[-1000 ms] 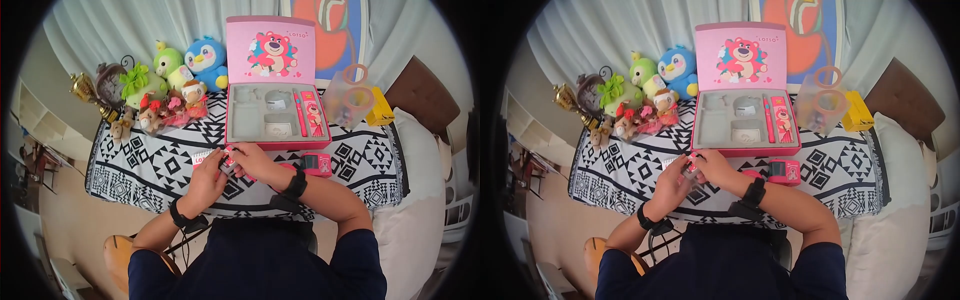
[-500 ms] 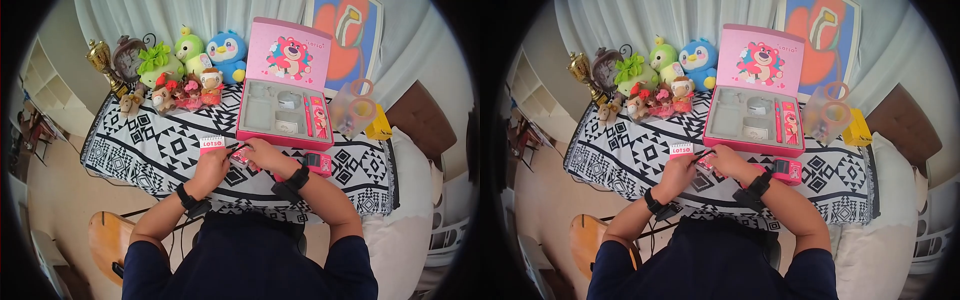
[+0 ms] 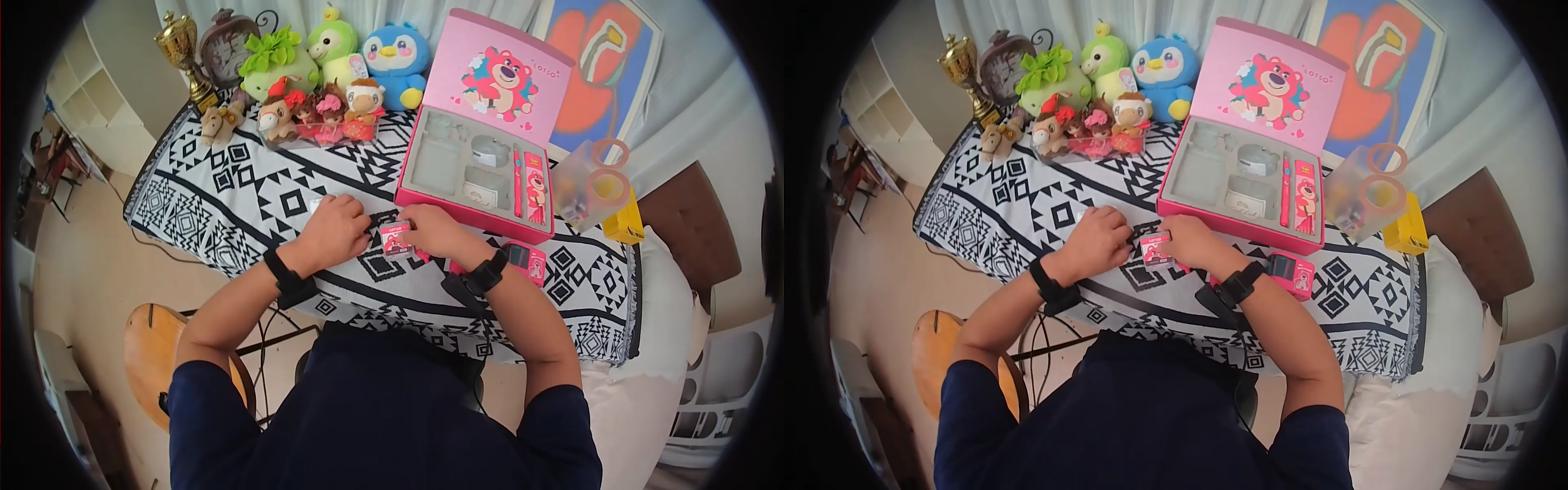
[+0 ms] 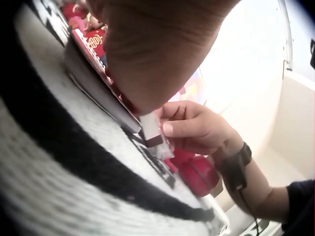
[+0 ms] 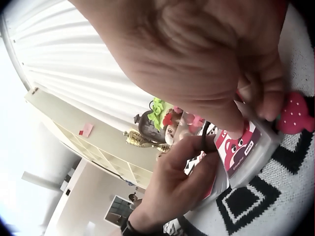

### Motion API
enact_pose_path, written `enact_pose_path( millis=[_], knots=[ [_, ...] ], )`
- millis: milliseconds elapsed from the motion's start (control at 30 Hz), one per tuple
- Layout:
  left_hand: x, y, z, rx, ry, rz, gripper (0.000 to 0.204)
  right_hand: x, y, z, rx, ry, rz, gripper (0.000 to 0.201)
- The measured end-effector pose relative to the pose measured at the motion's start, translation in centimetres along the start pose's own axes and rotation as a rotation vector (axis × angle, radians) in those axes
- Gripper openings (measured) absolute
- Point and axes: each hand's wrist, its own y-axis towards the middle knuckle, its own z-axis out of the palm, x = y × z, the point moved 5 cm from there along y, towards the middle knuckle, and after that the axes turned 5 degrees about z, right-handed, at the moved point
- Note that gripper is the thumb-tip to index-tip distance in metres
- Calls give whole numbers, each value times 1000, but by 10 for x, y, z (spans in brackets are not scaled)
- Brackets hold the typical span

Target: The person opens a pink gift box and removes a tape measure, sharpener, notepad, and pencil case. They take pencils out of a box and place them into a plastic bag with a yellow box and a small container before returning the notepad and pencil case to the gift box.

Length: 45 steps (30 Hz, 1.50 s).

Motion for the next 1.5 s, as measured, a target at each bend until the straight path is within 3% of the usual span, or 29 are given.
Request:
enact_pose_path(
  millis=[100,300,467,600,667,767,867,967,1200,1300,1367,1500],
  knots=[
    [13,-7,-6,-3,-7,-47,19,-10,5,4,-8,73,-39,37],
    [1,-5,-32,-221,-322,-216,21,21,-17,-11,-160,-71,-230,20],
    [-2,5,-15,-145,-431,-223,29,22,-11,-9,-217,-62,-275,13],
    [-1,7,-10,-65,-508,-337,34,23,-9,-6,-287,-78,-326,25],
    [-7,8,-13,-94,-507,-295,33,29,-9,-7,-345,-43,-295,27],
    [-5,7,-6,-58,-534,-243,38,41,-22,-7,-157,-236,-151,41],
    [8,3,7,-4,-596,-270,39,56,-43,8,-184,-322,-79,62],
    [14,4,4,-1,-652,-313,36,62,-46,16,-266,-296,-158,64],
    [23,1,-3,36,-459,-471,32,51,-48,-5,-188,-251,-331,35],
    [21,-3,-11,16,-308,-411,30,44,-51,-10,-161,-376,-403,30],
    [12,-4,-24,-108,-186,-318,29,51,-63,-8,-89,-550,-446,28],
    [-11,13,-57,-324,-142,-123,26,68,-66,-6,-75,-565,-376,25]
  ],
)
